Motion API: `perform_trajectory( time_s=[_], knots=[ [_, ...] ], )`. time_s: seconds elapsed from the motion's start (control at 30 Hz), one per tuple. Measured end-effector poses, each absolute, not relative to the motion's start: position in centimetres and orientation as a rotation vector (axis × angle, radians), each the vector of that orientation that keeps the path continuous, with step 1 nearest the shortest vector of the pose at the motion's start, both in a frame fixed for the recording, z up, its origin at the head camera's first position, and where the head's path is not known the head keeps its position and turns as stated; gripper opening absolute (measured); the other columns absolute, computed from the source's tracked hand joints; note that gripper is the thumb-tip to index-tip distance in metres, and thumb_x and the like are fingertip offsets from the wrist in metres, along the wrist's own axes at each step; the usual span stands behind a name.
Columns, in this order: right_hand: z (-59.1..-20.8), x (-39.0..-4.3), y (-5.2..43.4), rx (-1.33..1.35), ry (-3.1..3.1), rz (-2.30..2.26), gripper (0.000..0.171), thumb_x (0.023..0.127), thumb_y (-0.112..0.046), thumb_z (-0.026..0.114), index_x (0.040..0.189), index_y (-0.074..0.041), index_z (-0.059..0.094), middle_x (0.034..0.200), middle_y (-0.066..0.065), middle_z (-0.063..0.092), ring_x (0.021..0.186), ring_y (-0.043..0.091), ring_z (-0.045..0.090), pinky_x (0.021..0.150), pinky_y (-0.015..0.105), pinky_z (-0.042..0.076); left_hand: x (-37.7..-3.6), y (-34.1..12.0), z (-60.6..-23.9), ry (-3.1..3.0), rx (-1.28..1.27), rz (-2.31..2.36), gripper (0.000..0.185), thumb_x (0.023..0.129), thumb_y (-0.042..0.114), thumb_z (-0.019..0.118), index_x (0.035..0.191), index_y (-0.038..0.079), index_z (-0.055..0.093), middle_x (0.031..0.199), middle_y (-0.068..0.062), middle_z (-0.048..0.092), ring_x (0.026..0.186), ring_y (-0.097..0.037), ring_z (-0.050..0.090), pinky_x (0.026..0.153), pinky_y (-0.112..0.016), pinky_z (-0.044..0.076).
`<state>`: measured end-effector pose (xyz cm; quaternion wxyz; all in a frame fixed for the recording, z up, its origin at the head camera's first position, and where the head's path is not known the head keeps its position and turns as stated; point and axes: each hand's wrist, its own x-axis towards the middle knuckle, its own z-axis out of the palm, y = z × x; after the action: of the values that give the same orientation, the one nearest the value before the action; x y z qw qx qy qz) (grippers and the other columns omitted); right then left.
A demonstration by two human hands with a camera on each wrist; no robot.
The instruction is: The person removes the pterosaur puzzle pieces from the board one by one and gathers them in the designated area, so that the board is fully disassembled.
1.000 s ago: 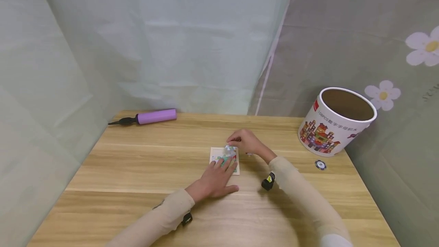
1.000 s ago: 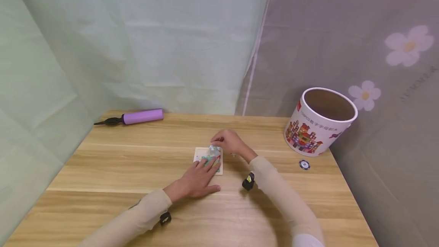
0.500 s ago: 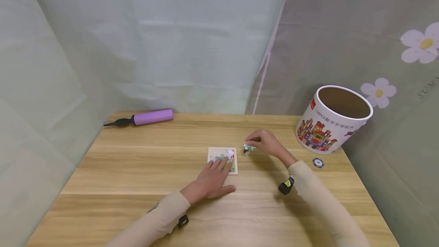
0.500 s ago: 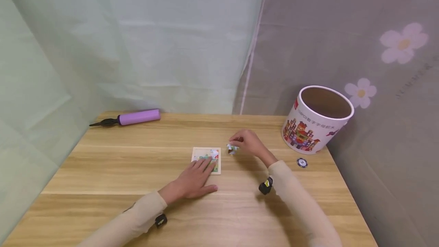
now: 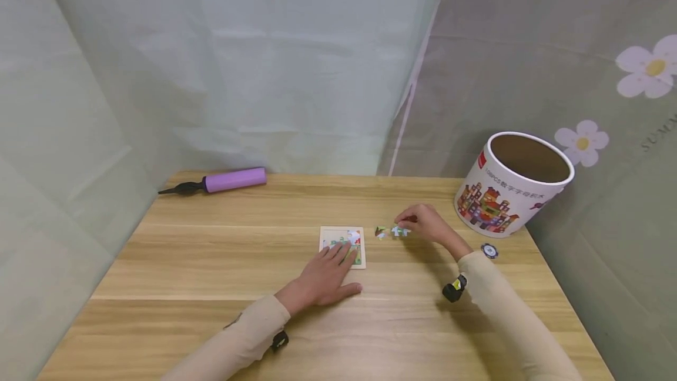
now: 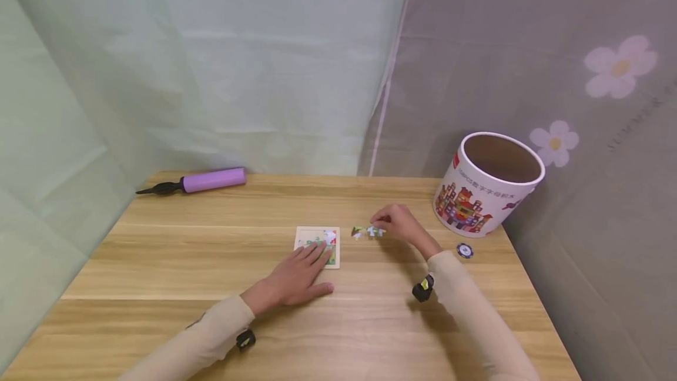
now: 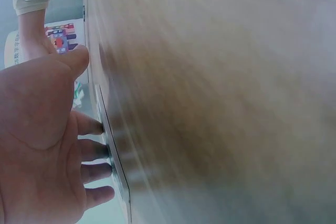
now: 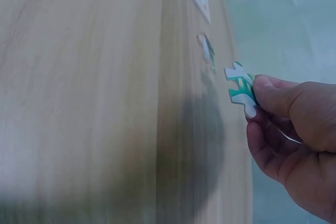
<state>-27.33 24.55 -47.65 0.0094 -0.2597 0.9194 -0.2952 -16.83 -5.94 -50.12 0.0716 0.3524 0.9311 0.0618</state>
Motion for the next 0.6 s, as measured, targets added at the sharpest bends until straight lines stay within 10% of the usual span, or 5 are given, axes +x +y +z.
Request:
perform_trajectory(
  time_s=[0.6],
  knots=[
    [-49.8,-28.2,24.4,-0.801,2.851,-0.854,0.009,0.095,-0.009,0.072,0.098,-0.009,0.081,0.1,0.006,0.078,0.09,0.018,0.07,0.081,0.038,0.058,-16.8,-5.9,-50.4,2.799,1.042,0.184,0.078,0.104,0.059,0.044,0.16,0.006,0.032,0.167,-0.018,0.026,0.153,-0.035,0.027,0.122,-0.051,0.03]
  ],
)
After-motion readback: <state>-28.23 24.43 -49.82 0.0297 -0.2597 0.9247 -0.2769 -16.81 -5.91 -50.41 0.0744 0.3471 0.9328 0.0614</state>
